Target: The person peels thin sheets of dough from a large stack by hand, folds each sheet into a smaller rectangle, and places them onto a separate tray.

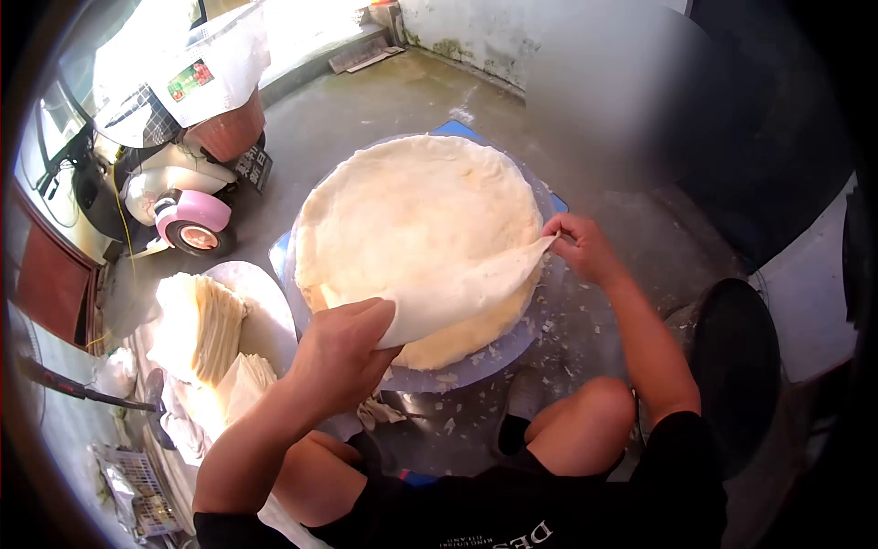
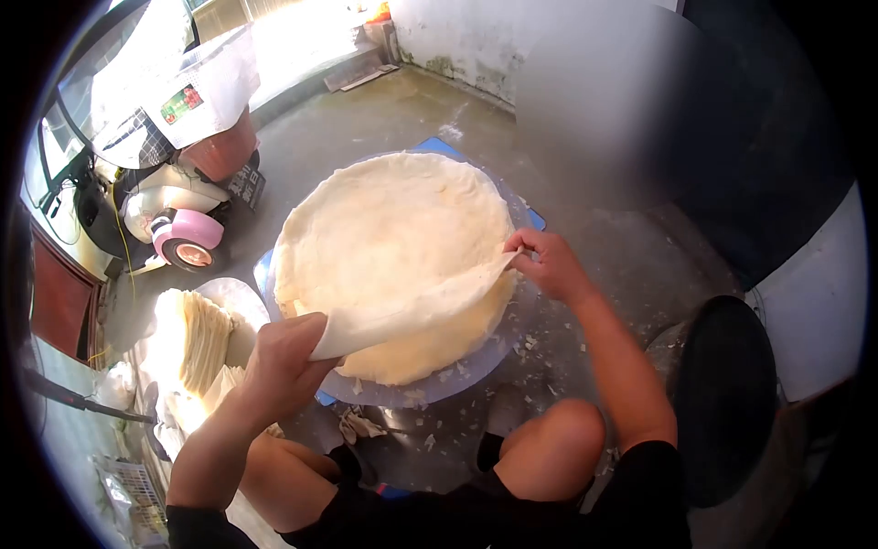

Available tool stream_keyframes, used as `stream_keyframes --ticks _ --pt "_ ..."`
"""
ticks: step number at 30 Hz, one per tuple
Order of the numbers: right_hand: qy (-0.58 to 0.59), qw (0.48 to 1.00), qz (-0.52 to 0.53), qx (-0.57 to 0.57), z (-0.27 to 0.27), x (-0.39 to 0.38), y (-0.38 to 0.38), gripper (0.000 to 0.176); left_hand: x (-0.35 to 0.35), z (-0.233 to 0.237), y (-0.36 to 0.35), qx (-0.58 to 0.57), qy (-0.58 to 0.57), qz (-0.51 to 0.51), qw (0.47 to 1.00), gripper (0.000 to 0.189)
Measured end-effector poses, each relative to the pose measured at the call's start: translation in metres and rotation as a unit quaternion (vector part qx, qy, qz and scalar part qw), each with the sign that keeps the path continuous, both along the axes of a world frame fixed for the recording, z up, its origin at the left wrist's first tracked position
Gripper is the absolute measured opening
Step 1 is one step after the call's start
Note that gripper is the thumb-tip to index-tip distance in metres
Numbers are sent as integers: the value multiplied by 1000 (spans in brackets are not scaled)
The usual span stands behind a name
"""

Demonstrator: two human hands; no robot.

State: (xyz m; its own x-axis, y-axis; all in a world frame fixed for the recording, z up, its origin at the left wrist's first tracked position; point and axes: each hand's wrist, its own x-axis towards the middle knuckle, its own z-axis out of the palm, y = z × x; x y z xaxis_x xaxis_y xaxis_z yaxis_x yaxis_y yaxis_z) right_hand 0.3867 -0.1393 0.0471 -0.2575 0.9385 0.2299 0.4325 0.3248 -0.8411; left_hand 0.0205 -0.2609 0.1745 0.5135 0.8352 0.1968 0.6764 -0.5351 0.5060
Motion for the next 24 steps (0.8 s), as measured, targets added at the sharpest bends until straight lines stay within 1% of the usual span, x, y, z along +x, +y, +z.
stream_keyframes --ticks 1,2,3,4,6,7,8,9,10,12,13,14,15,16,18,19,21,22,24 --pt "-2 1000 1 1 6 1 -15 8 -6 4 -9 -8 -44 0 999 10" --pt "34 999 -4 -7 12 1 -31 6 -12 7 -19 -16 -88 0 996 10" --pt "71 997 -9 -16 20 0 -46 5 -19 11 -28 -11 -101 9 995 8" --pt "69 998 -7 -14 31 -2 -60 5 -25 17 -36 -9 -103 11 995 8" --pt "173 984 22 -42 56 -7 -86 3 -38 30 -54 -71 -198 61 976 9" --pt "170 984 23 -41 68 -9 -94 3 -45 39 -61 -71 -220 77 970 12" --pt "204 977 55 -15 80 -11 -100 3 -55 45 -66 -106 -274 79 953 15" --pt "238 967 87 11 91 -15 -105 5 -63 53 -71 -104 -305 95 942 16" --pt "237 967 88 11 103 -19 -108 5 -71 59 -73 -102 -335 111 930 17" --pt "273 952 118 73 132 -30 -106 9 -98 65 -63 -24 -347 106 931 20" --pt "270 952 121 75 146 -34 -105 9 -105 72 -55 19 -329 109 938 22" --pt "284 949 111 84 160 -37 -102 11 -111 80 -47 62 -310 113 942 25" --pt "297 945 100 92 173 -41 -98 12 -116 85 -40 44 -374 109 920 28" --pt "297 945 103 94 186 -47 -93 12 -122 93 -35 13 -401 125 907 30" --pt "362 925 8 118 208 -59 -81 12 -124 107 -18 5 -404 123 907 31" --pt "361 925 9 120 214 -60 -70 12 -124 110 -8 7 -405 124 906 31" --pt "284 955 5 78 219 -58 -42 12 -123 105 17 -64 -385 111 914 37" --pt "283 956 9 80 219 -58 -25 12 -124 102 30 -97 -381 109 913 39" --pt "201 978 -21 49 210 -59 11 13 -132 87 67 -147 -377 119 907 43"
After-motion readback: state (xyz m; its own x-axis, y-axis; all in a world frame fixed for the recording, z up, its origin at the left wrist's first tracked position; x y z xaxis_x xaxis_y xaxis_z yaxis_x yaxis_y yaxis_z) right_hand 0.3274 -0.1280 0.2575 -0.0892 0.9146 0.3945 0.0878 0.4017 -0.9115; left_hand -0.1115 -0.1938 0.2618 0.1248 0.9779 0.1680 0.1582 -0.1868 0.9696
